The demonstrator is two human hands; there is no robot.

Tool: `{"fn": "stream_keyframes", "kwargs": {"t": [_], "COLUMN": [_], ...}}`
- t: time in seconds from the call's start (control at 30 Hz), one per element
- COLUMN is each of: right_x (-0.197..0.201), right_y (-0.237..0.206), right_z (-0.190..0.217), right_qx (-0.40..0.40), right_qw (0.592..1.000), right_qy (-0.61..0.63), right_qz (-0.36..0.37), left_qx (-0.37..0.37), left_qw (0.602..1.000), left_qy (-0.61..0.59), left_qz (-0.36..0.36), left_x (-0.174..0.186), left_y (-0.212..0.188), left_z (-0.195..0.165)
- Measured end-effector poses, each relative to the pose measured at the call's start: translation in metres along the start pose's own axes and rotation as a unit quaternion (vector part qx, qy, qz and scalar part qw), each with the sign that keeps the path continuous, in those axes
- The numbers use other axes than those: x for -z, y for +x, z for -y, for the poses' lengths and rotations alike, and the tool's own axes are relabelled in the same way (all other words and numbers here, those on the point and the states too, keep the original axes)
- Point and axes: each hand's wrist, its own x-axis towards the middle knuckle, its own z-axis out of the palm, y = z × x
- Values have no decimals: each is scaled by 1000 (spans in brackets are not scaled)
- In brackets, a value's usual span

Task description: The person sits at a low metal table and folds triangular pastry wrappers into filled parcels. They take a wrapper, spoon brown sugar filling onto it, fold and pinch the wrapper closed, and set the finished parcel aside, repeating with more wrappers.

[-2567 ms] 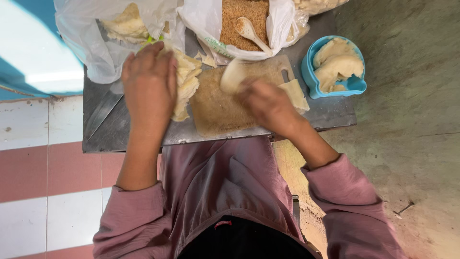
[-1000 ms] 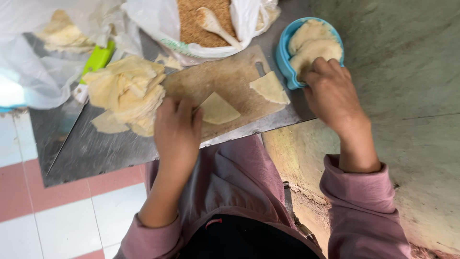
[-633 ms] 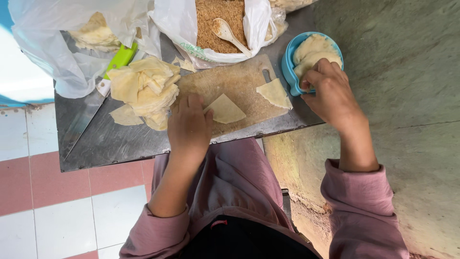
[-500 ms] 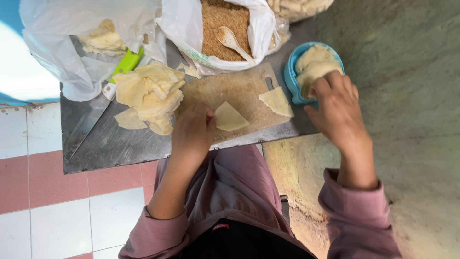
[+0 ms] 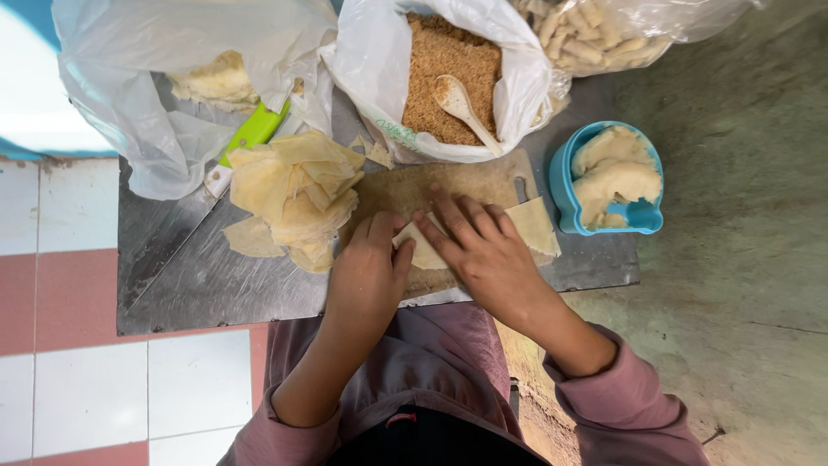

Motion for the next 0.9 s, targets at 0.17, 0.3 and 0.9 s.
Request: {"fn": "stream_keyframes", "kwargs": {"t": [0.17, 0.3, 0.9], "right_x": [3, -2, -26], "right_y": [-11, -19, 58], "right_z": [4, -14, -69], "right_qx": [-27, -61, -219], "right_qw": [995, 994, 960], "right_qy": [-94, -40, 19], "right_qz": [1, -80, -174], "left_qx": [28, 6, -4], "left_qw": [999, 999, 997], "left_qy": [31, 39, -61], "left_qz": [20, 11, -54], "left_x": [1, 2, -3], "left_y": [-4, -4, -8], "left_z": [3, 4, 13]}}
